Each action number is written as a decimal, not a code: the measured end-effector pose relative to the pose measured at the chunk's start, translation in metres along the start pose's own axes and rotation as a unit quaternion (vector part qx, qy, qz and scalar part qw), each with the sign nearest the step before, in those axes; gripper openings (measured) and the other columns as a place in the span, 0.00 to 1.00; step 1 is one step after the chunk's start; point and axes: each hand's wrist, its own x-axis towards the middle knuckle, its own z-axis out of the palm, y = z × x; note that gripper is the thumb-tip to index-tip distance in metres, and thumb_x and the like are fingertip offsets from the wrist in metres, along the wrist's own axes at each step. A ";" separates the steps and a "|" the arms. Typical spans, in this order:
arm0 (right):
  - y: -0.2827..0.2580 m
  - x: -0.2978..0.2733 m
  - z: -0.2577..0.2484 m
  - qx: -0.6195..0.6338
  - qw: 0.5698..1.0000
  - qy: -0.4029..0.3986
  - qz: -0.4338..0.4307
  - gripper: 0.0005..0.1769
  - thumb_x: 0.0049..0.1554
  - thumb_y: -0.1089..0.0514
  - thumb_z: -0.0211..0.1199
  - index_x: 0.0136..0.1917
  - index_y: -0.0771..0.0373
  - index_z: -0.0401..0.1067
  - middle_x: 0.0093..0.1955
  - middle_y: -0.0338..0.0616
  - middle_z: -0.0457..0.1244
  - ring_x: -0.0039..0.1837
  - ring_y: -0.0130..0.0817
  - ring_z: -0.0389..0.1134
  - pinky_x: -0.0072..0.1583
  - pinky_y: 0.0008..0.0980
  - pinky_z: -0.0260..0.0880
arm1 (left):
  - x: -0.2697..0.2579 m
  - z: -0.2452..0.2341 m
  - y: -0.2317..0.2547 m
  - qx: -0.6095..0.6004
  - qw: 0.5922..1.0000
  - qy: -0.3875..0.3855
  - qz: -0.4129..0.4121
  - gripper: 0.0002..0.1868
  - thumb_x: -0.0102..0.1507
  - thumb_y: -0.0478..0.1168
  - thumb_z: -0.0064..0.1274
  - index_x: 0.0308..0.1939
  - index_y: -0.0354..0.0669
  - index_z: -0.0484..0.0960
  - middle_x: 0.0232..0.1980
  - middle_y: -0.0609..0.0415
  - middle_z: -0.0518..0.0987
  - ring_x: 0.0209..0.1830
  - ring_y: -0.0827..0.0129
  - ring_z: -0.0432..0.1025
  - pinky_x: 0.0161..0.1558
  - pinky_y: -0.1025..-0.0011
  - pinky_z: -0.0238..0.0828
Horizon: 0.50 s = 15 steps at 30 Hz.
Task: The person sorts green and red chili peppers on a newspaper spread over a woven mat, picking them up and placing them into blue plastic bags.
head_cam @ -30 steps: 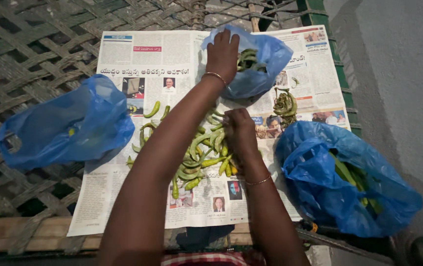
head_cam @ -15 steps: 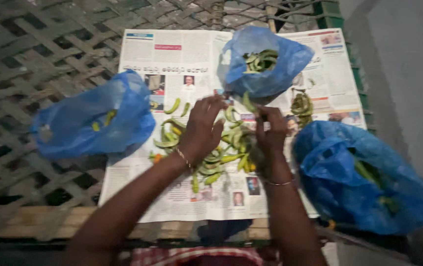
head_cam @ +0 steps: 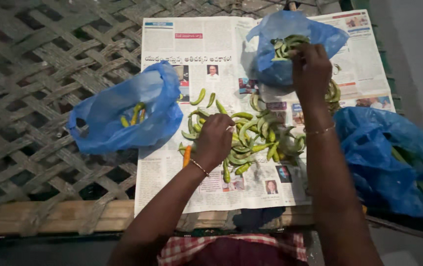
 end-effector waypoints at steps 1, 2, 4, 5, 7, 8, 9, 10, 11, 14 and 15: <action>0.002 0.001 0.000 -0.007 1.000 0.008 0.014 0.05 0.65 0.63 0.67 0.54 0.65 0.75 0.49 0.53 0.65 0.45 0.45 0.69 0.47 0.40 0.68 | -0.001 0.001 0.000 0.011 1.000 -0.001 0.007 0.07 0.61 0.30 0.51 0.43 0.37 0.76 0.47 0.43 0.75 0.52 0.47 0.71 0.57 0.54 0.67; 0.004 0.003 0.001 -0.012 0.999 0.018 0.028 0.07 0.63 0.62 0.67 0.55 0.66 0.75 0.49 0.54 0.65 0.44 0.46 0.69 0.46 0.39 0.68 | -0.001 0.001 -0.001 0.023 1.000 -0.003 0.015 0.07 0.61 0.30 0.50 0.43 0.38 0.76 0.47 0.44 0.75 0.52 0.47 0.71 0.57 0.54 0.67; 0.003 -0.002 0.006 -0.018 0.999 0.027 0.038 0.07 0.63 0.62 0.68 0.54 0.66 0.75 0.48 0.54 0.65 0.44 0.47 0.69 0.46 0.40 0.68 | 0.001 0.002 -0.002 0.047 0.998 -0.009 0.031 0.07 0.60 0.30 0.49 0.42 0.38 0.75 0.47 0.44 0.76 0.51 0.48 0.71 0.58 0.55 0.68; 0.002 -0.012 0.005 -0.019 0.999 0.028 0.032 0.05 0.64 0.63 0.68 0.53 0.66 0.75 0.47 0.53 0.65 0.44 0.47 0.69 0.47 0.41 0.68 | 0.001 0.002 -0.003 0.043 0.999 -0.005 0.027 0.07 0.60 0.30 0.50 0.42 0.38 0.76 0.47 0.44 0.75 0.51 0.48 0.70 0.57 0.54 0.67; -0.004 -0.036 0.008 0.021 0.999 0.006 0.042 0.04 0.65 0.64 0.68 0.50 0.66 0.75 0.45 0.52 0.65 0.45 0.47 0.69 0.48 0.41 0.69 | -0.001 0.002 -0.004 0.035 0.999 0.002 0.017 0.08 0.59 0.29 0.50 0.43 0.37 0.77 0.46 0.44 0.75 0.50 0.48 0.70 0.56 0.54 0.67; -0.007 -0.047 0.011 0.058 0.997 -0.016 0.055 0.03 0.63 0.64 0.68 0.50 0.66 0.75 0.44 0.51 0.66 0.45 0.46 0.70 0.48 0.40 0.69 | -0.001 0.004 -0.006 0.033 0.999 0.003 0.019 0.08 0.59 0.29 0.50 0.43 0.37 0.77 0.46 0.44 0.75 0.50 0.48 0.70 0.55 0.54 0.67; -0.012 -0.057 0.019 0.064 0.996 -0.052 0.041 0.03 0.62 0.65 0.67 0.50 0.65 0.74 0.45 0.51 0.66 0.47 0.49 0.69 0.50 0.41 0.70 | -0.001 0.005 -0.008 0.030 0.999 0.005 0.021 0.08 0.60 0.29 0.51 0.42 0.37 0.77 0.46 0.44 0.75 0.49 0.48 0.70 0.55 0.54 0.67; -0.016 -0.064 0.024 0.069 0.994 -0.085 0.025 0.03 0.61 0.66 0.66 0.49 0.65 0.73 0.47 0.51 0.65 0.49 0.52 0.69 0.53 0.43 0.70 | -0.001 0.008 -0.010 0.029 0.999 0.008 0.025 0.07 0.60 0.29 0.51 0.42 0.37 0.77 0.45 0.44 0.75 0.49 0.48 0.70 0.55 0.54 0.67; -0.021 -0.073 0.026 0.110 0.976 -0.165 0.093 0.10 0.57 0.65 0.65 0.53 0.63 0.74 0.48 0.52 0.65 0.46 0.51 0.69 0.49 0.43 0.70 | -0.002 0.011 -0.011 0.028 0.999 0.010 0.020 0.07 0.60 0.29 0.51 0.42 0.37 0.77 0.45 0.44 0.75 0.49 0.48 0.70 0.54 0.55 0.68; -0.039 -0.096 0.031 0.105 0.965 -0.235 0.042 0.18 0.50 0.65 0.65 0.55 0.62 0.75 0.51 0.55 0.64 0.48 0.56 0.68 0.49 0.45 0.70 | -0.003 0.016 -0.016 0.032 0.999 0.010 0.005 0.05 0.60 0.29 0.52 0.40 0.38 0.77 0.43 0.45 0.76 0.48 0.49 0.71 0.53 0.55 0.69; -0.039 -0.099 0.030 0.081 0.970 -0.229 -0.017 0.19 0.48 0.66 0.66 0.54 0.62 0.75 0.53 0.57 0.64 0.51 0.59 0.68 0.50 0.47 0.70 | -0.004 0.017 -0.018 0.037 0.999 0.008 -0.003 0.05 0.60 0.29 0.52 0.39 0.38 0.77 0.42 0.45 0.76 0.47 0.49 0.72 0.53 0.55 0.69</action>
